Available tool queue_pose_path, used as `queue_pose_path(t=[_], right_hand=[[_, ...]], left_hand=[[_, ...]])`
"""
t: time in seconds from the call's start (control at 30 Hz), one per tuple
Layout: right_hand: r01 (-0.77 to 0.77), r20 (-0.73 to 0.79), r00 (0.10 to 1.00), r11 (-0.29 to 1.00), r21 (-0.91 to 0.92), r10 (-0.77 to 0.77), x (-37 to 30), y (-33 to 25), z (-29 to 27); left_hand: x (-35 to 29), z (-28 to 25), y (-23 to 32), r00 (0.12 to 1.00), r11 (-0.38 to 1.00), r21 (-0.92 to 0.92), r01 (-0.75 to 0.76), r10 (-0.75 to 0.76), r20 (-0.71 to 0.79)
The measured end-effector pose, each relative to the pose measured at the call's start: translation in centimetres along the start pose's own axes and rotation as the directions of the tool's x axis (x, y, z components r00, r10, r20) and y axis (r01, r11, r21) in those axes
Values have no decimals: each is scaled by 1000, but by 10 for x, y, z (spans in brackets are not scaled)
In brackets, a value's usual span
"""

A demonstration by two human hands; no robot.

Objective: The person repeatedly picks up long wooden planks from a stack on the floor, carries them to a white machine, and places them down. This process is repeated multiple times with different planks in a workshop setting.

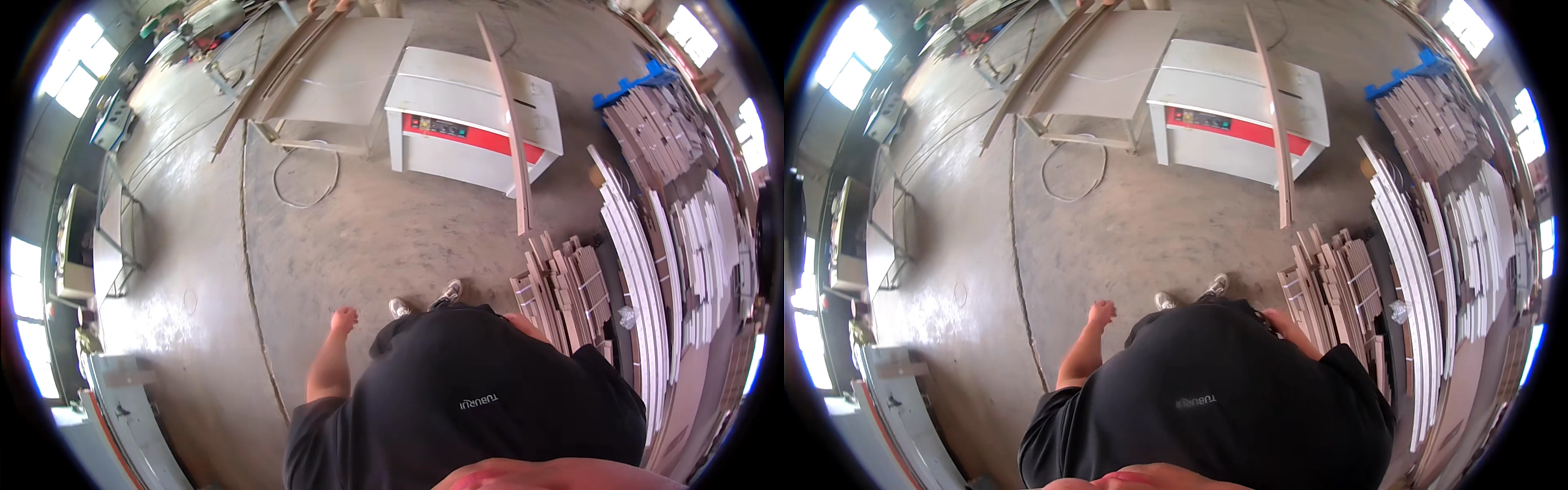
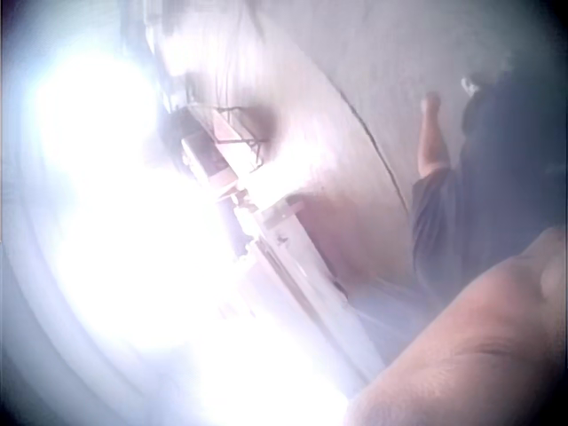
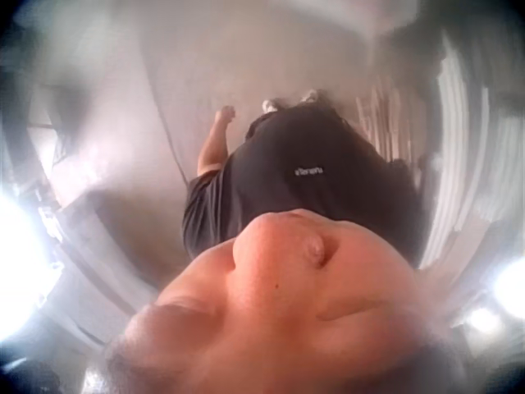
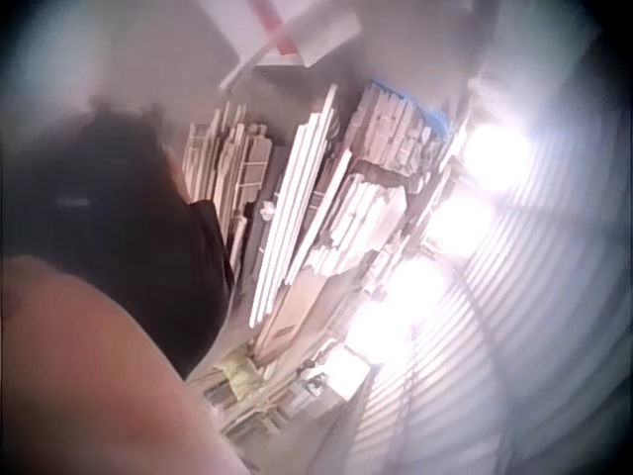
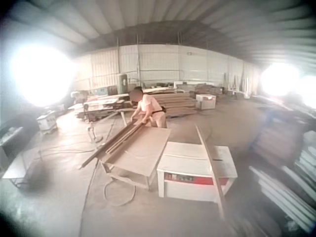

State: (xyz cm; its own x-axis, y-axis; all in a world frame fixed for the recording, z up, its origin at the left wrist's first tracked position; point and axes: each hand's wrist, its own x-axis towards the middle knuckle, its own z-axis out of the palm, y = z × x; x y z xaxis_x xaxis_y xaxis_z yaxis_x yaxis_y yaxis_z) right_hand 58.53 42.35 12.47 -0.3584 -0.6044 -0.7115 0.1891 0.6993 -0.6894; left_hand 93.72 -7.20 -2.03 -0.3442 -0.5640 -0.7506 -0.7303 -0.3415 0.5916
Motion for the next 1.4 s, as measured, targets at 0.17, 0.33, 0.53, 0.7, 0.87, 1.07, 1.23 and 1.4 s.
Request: queue_pose_path(t=[0.17,0.33,0.53,0.7,0.87,1.07,1.23,1.4], right_hand=[[-130,-293,940,977,169,175,65,26,-4],[-78,-316,934,956,282,169,71,29,13],[289,-121,925,874,-390,-360,94,186,-18],[244,-172,938,926,-287,-301,110,205,-8],[137,-238,938,901,-411,-251,111,200,0],[45,-293,932,870,-492,-214,106,144,1],[192,-151,959,943,-272,-238,108,140,-12],[56,-217,971,981,-184,-96,116,105,1]], left_hand=[[54,57,-39,742,45,767,-640,292,603],[34,96,-13,853,518,687,-510,197,484],[74,70,13,666,278,605,-746,348,660],[84,23,20,716,365,619,-695,273,643],[85,37,48,462,-458,470,-754,137,876],[74,93,55,567,-82,626,-776,346,748],[68,107,61,569,223,532,-817,463,680],[75,70,43,701,217,678,-702,375,606]])
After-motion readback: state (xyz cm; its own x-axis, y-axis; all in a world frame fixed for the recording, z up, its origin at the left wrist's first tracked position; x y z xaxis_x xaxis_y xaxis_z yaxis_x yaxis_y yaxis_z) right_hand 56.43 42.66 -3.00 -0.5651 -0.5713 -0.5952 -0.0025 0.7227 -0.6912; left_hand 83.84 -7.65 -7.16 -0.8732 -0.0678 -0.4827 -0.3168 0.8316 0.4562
